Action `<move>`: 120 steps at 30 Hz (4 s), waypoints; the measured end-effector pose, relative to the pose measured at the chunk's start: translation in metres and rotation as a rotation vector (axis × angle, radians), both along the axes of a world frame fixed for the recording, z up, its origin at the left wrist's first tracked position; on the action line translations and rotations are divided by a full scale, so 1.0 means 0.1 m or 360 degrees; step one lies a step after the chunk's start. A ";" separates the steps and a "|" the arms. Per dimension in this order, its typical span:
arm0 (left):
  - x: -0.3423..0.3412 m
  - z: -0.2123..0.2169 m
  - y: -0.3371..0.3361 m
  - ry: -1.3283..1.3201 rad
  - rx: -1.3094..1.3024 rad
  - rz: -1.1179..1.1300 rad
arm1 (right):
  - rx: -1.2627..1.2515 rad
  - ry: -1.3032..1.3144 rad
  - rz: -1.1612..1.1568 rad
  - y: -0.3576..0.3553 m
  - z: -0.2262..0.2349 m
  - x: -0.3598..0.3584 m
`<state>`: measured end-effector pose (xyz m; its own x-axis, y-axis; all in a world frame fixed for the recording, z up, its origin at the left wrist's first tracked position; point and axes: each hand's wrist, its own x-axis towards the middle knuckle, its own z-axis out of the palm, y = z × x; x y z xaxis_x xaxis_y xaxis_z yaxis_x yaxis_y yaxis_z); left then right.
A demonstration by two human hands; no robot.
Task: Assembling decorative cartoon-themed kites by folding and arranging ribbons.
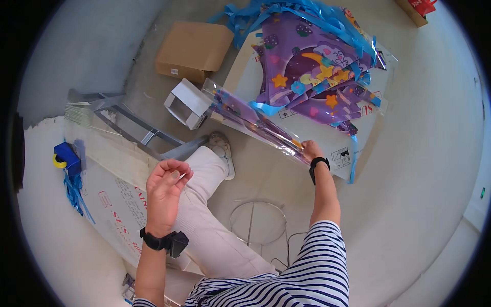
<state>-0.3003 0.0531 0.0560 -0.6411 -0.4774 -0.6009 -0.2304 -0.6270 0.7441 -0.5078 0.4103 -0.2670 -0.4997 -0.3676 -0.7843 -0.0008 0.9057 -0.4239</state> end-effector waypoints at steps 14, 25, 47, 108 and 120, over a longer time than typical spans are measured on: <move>0.00 -0.07 -0.04 0.0027 0.0048 -0.0127 | -0.0011 0.0163 0.0216 0.26 -0.15 0.29; -0.01 -0.07 -0.05 -0.0011 0.0080 -0.0146 | 0.0413 0.0122 0.0197 0.53 -0.59 -0.05; 0.06 -0.07 -0.07 0.0030 0.0085 -0.0153 | -0.0971 -0.1267 -0.2593 -2.15 -0.83 0.81; 3.16 1.96 -0.04 0.0801 -0.0889 0.0533 | -0.2135 -0.0525 -0.2051 -0.99 2.49 -0.69; 2.90 1.64 -0.09 0.0588 -0.0689 0.0557 | -0.2562 -0.1283 -0.2033 -1.38 1.99 -1.24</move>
